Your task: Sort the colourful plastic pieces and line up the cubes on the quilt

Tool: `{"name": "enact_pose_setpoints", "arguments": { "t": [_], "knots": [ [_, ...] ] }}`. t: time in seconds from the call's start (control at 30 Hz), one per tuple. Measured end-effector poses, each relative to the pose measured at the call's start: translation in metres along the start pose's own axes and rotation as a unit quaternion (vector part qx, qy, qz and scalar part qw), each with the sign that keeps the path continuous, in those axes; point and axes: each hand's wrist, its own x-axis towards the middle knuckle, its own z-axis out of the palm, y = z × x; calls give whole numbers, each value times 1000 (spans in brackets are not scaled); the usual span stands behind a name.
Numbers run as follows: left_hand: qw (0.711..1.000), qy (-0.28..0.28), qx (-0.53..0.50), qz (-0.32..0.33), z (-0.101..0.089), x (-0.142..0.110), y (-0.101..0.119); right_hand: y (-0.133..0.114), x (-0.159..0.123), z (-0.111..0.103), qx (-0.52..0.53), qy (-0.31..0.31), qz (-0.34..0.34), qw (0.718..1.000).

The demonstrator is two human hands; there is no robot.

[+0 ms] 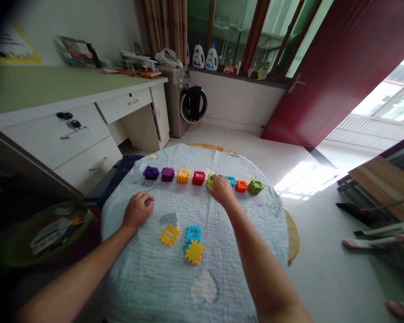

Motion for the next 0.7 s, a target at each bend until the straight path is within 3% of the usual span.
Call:
{"name": "enact_pose_setpoints", "arguments": {
  "t": [0.13, 0.2, 0.3, 0.4, 0.53, 0.7],
  "knots": [
    [1000, 2, 3, 5, 1, 0, -1, -26, -84, 28, 84, -137, -109, 981],
    [1000, 3, 4, 6, 1, 0, -1, -39, -120, 46, 74, -152, -123, 978],
    [1000, 4, 5, 9, 2, 0, -1, -51, -152, 65, 61, -150, -88, 983],
    [1000, 6, 7, 9, 2, -1, -2, -48, -160, 68, 93, -133, -65, 985],
    [1000, 6, 7, 8, 3, -1, -2, -25, -146, 59, 150, -110, -58, 981],
    [1000, 5, 12, 8, 3, 0, -1, 0, -121, 50, 92, 19, 6, 996]
  ]
}}
